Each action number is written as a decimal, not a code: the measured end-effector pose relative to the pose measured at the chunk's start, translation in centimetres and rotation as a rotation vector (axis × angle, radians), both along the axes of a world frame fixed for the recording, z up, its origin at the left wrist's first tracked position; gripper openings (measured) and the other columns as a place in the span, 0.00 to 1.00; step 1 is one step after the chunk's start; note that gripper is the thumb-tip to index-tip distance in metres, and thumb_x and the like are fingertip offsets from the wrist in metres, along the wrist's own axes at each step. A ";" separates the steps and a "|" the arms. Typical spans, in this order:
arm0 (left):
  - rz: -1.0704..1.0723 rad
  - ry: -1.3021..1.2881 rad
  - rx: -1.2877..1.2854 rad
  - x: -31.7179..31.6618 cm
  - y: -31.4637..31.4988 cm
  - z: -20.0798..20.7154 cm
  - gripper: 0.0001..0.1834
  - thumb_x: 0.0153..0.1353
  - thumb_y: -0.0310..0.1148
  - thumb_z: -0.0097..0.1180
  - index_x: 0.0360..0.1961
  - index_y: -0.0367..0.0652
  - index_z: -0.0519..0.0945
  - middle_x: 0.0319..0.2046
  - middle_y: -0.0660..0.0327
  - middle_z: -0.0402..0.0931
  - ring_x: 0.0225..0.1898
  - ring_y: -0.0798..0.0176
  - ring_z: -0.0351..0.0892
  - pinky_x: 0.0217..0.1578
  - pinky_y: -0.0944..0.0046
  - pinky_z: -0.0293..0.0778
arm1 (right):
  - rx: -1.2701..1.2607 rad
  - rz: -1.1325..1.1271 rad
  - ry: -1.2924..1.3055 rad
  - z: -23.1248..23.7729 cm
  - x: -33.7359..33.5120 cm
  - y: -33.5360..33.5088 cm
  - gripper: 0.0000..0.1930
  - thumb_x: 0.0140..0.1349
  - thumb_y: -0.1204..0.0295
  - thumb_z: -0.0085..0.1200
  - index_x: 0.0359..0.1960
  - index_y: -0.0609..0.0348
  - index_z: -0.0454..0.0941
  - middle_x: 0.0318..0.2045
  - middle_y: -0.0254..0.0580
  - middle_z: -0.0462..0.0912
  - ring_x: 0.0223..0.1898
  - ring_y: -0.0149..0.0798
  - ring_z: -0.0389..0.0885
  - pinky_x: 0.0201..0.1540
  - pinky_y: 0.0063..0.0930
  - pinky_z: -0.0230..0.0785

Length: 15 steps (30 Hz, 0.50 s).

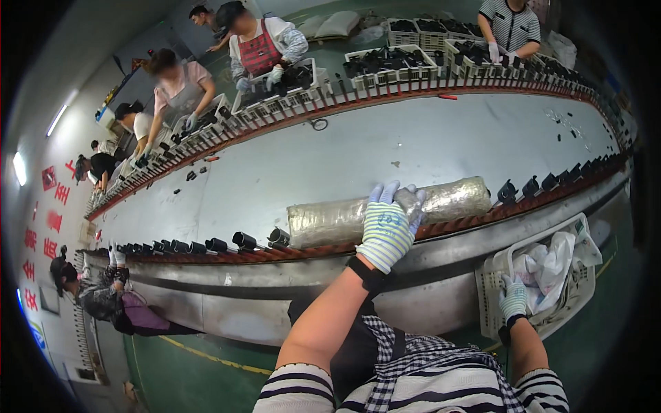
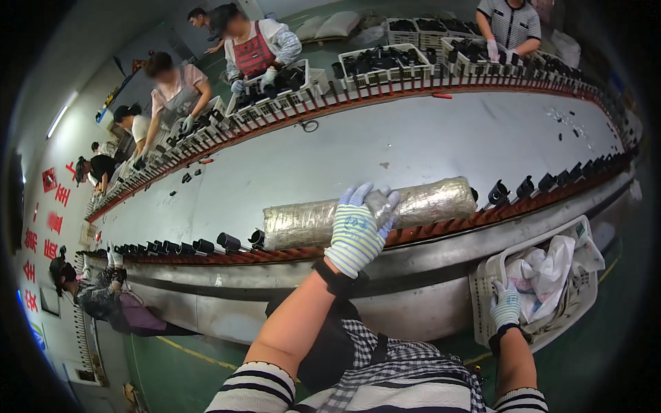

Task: Manually assembling plastic components on a production line conveyor belt.

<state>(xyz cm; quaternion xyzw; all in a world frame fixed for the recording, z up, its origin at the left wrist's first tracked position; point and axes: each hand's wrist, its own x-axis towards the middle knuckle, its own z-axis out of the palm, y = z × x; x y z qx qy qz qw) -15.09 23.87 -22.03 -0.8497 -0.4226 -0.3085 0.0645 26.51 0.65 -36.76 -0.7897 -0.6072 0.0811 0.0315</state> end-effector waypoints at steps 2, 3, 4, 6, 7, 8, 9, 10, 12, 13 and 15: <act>0.002 -0.035 0.027 0.1 0.0 0.7 0.24 0.64 0.41 0.60 0.63 0.60 0.81 0.57 0.63 0.82 0.63 0.48 0.70 0.67 0.42 0.63 | 0.005 0.006 -0.007 -0.1 0.0 0.1 0.26 0.54 0.78 0.60 0.58 0.50 0.78 0.55 0.65 0.74 0.54 0.67 0.75 0.60 0.55 0.70; -0.006 -0.069 0.053 0.2 0.0 0.8 0.24 0.64 0.41 0.60 0.63 0.60 0.81 0.57 0.63 0.82 0.63 0.48 0.70 0.67 0.42 0.63 | 0.009 0.001 -0.014 -0.1 0.1 0.1 0.26 0.54 0.78 0.60 0.58 0.50 0.78 0.55 0.64 0.74 0.54 0.67 0.75 0.60 0.55 0.70; -0.010 -0.083 0.025 0.2 0.1 0.5 0.24 0.64 0.41 0.60 0.63 0.60 0.81 0.57 0.63 0.82 0.63 0.48 0.70 0.67 0.42 0.63 | 0.006 0.005 -0.015 -0.2 0.2 0.1 0.26 0.54 0.78 0.60 0.58 0.50 0.78 0.55 0.64 0.74 0.54 0.67 0.75 0.60 0.55 0.70; 0.000 -0.012 -0.052 0.0 0.4 -0.1 0.24 0.64 0.41 0.59 0.63 0.60 0.81 0.57 0.63 0.82 0.63 0.48 0.71 0.67 0.42 0.63 | 0.044 0.025 -0.056 -0.4 0.2 0.1 0.27 0.54 0.77 0.60 0.59 0.49 0.78 0.55 0.64 0.74 0.54 0.66 0.75 0.60 0.55 0.70; 0.007 0.059 -0.125 -0.1 0.4 -0.7 0.24 0.64 0.40 0.59 0.63 0.60 0.81 0.57 0.63 0.82 0.62 0.48 0.71 0.67 0.42 0.63 | 0.039 0.025 -0.056 -0.4 0.1 0.1 0.27 0.54 0.77 0.60 0.59 0.49 0.78 0.55 0.64 0.74 0.54 0.66 0.75 0.60 0.55 0.70; 0.014 0.040 -0.112 -0.2 0.5 -0.8 0.25 0.64 0.40 0.60 0.63 0.60 0.80 0.57 0.63 0.82 0.62 0.47 0.72 0.67 0.42 0.63 | 0.019 0.012 -0.026 -0.2 0.1 0.4 0.26 0.54 0.77 0.60 0.59 0.49 0.78 0.54 0.64 0.74 0.54 0.67 0.75 0.60 0.55 0.70; 0.009 0.038 -0.114 -0.3 0.3 -1.0 0.25 0.64 0.40 0.60 0.63 0.60 0.80 0.57 0.63 0.82 0.62 0.47 0.72 0.67 0.42 0.63 | -0.002 -0.002 0.004 -0.1 0.2 0.4 0.26 0.54 0.77 0.60 0.59 0.49 0.78 0.54 0.63 0.75 0.54 0.67 0.75 0.60 0.55 0.69; 0.011 0.009 -0.097 -0.3 0.0 -1.2 0.25 0.63 0.39 0.61 0.64 0.60 0.80 0.57 0.63 0.82 0.61 0.47 0.72 0.67 0.42 0.64 | -0.005 -0.009 0.001 -0.3 0.5 0.1 0.26 0.54 0.77 0.60 0.59 0.49 0.78 0.54 0.63 0.75 0.54 0.67 0.75 0.60 0.55 0.69; -0.022 -0.049 -0.040 0.0 -0.4 -0.2 0.26 0.64 0.38 0.61 0.65 0.58 0.79 0.58 0.59 0.81 0.60 0.45 0.74 0.64 0.40 0.66 | 0.067 0.033 -0.042 -0.6 0.6 -0.8 0.27 0.56 0.79 0.58 0.59 0.48 0.78 0.55 0.65 0.76 0.54 0.67 0.77 0.57 0.55 0.71; -0.046 -0.052 -0.048 0.1 -0.4 0.3 0.26 0.64 0.38 0.61 0.65 0.58 0.79 0.58 0.59 0.81 0.60 0.45 0.74 0.64 0.40 0.66 | 0.060 0.009 -0.047 -0.7 0.8 -0.9 0.27 0.56 0.79 0.58 0.59 0.48 0.78 0.55 0.65 0.76 0.54 0.67 0.77 0.57 0.55 0.71; -0.054 -0.105 0.026 0.0 -0.4 1.1 0.26 0.65 0.36 0.61 0.65 0.56 0.78 0.58 0.56 0.80 0.60 0.43 0.74 0.61 0.39 0.68 | -0.012 0.006 -0.066 0.5 0.3 -0.5 0.26 0.57 0.76 0.59 0.60 0.45 0.78 0.54 0.63 0.77 0.53 0.66 0.77 0.54 0.54 0.72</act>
